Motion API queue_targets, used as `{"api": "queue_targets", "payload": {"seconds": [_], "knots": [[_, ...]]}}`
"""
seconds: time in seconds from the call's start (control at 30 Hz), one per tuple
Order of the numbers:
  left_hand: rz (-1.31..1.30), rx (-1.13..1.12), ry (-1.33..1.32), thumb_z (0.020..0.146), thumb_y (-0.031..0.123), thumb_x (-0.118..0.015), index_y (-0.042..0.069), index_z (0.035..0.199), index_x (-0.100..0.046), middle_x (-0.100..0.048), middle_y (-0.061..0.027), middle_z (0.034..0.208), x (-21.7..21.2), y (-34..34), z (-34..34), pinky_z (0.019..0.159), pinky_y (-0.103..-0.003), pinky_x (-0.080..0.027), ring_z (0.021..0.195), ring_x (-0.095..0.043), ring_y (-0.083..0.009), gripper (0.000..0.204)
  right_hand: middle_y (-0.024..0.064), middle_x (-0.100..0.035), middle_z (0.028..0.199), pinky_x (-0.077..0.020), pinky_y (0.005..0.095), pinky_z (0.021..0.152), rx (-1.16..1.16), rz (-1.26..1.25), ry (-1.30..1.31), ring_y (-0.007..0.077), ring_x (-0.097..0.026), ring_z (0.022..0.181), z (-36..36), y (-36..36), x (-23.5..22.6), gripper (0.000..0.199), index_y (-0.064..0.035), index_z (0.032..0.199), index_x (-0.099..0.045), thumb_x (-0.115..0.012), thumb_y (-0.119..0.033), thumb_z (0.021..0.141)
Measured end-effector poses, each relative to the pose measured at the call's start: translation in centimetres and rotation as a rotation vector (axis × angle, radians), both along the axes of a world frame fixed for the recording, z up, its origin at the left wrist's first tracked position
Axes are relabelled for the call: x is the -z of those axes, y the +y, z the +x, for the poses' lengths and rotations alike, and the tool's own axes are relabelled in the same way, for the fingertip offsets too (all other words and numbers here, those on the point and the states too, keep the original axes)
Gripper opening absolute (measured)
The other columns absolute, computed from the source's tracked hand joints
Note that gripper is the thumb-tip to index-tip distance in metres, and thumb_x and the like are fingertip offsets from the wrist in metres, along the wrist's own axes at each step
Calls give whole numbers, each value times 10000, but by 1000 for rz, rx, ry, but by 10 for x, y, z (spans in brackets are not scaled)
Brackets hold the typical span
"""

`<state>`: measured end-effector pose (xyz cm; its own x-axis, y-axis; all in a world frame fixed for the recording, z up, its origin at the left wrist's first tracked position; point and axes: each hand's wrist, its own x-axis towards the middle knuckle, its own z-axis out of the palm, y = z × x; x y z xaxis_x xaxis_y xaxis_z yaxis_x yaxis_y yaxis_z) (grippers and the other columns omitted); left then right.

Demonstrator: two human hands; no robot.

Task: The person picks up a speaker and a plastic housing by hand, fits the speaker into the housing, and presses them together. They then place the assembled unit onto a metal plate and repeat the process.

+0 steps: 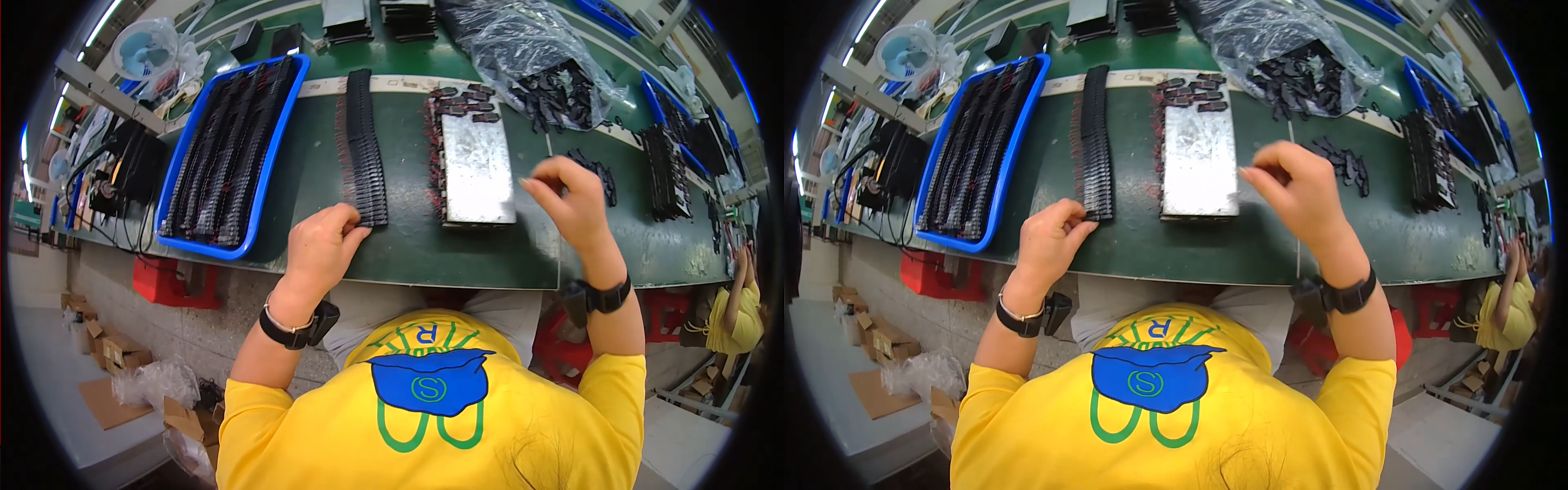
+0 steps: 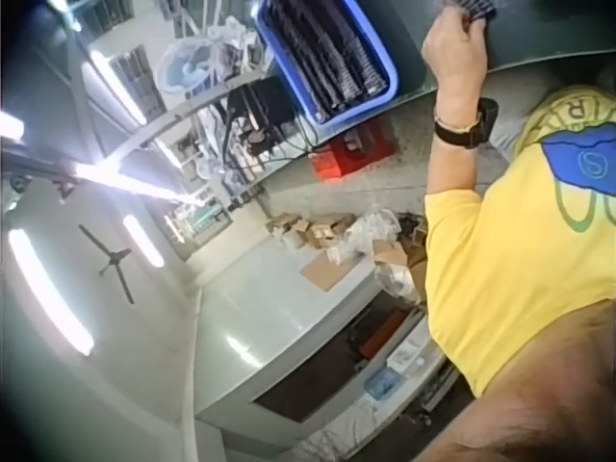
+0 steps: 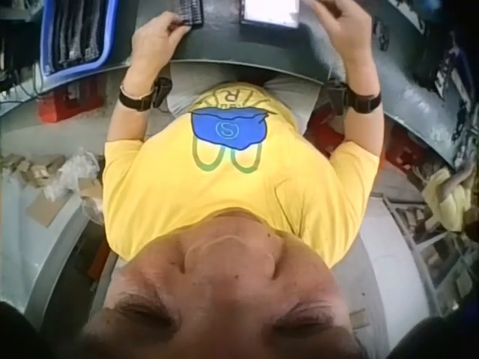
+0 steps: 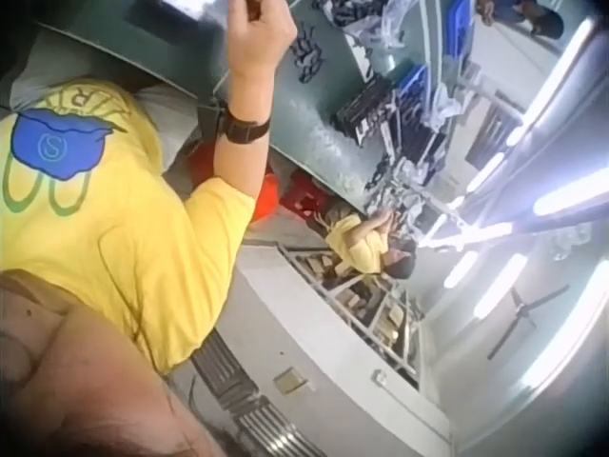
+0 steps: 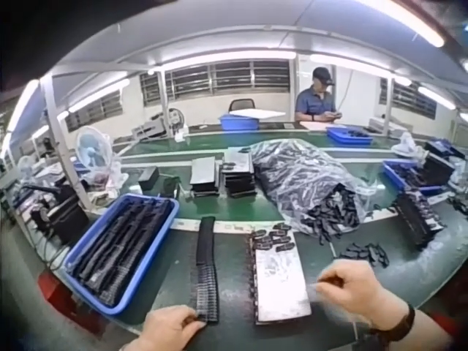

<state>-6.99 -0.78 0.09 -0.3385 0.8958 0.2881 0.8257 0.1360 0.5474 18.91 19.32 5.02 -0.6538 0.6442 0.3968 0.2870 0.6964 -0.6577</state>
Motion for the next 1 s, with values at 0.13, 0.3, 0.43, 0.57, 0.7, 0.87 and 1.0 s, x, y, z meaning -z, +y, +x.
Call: {"api": "queue_targets", "payload": {"seconds": [0.13,0.3,0.43,0.57,0.7,0.87,1.0], "knots": [[-7,-7,26,691,121,-744,66,847,-616,-629,-79,786,-1,-1,0,587,-359,-484,658,-611,-277,209,16,-569,728,-411,243,557,30,3,39,88,-497,607,-28,36,5,144,-20,855,-634,-719,-81,756],[46,-41,52,691,100,-746,48,881,-607,-619,-104,926,-8,-6,4,577,-336,-482,641,-608,-262,242,53,-559,776,-432,270,582,-2,212,-50,136,-518,628,-54,64,17,209,-37,927,-659,-724,-98,738],[58,-48,-57,697,44,-731,33,931,-600,-605,-114,985,-14,-18,12,580,-280,-480,669,-619,-189,269,71,-542,764,-440,293,582,-17,293,-58,179,-518,617,-60,71,24,209,-44,919,-662,-725,-107,730],[103,90,-300,730,1,-709,17,984,-594,-609,-107,1011,-15,-24,21,587,-232,-480,698,-615,-110,280,80,-543,764,-442,295,578,-20,294,-69,198,-530,632,-52,60,21,189,-24,892,-645,-721,-94,733],[36,198,-981,779,7,-673,-9,989,-600,-616,-114,1032,-18,-23,34,574,-210,-486,669,-604,-92,223,93,-550,768,-444,302,570,-89,191,-14,226,-540,643,-38,7,7,176,-10,872,-624,-713,-54,726],[-55,200,-1520,849,33,-619,-32,970,-618,-642,-120,965,-25,-2,59,596,-227,-526,689,-641,-134,138,109,-559,782,-447,329,555,-251,261,90,267,-540,643,-24,-71,8,260,-15,858,-606,-750,-12,643],[-108,206,-1389,872,48,-615,-18,978,-632,-648,-67,886,-15,6,66,604,-212,-529,682,-633,-106,126,109,-562,774,-451,341,558,-246,234,110,281,-551,654,-22,-90,21,303,-10,863,-602,-767,-22,608]]}}
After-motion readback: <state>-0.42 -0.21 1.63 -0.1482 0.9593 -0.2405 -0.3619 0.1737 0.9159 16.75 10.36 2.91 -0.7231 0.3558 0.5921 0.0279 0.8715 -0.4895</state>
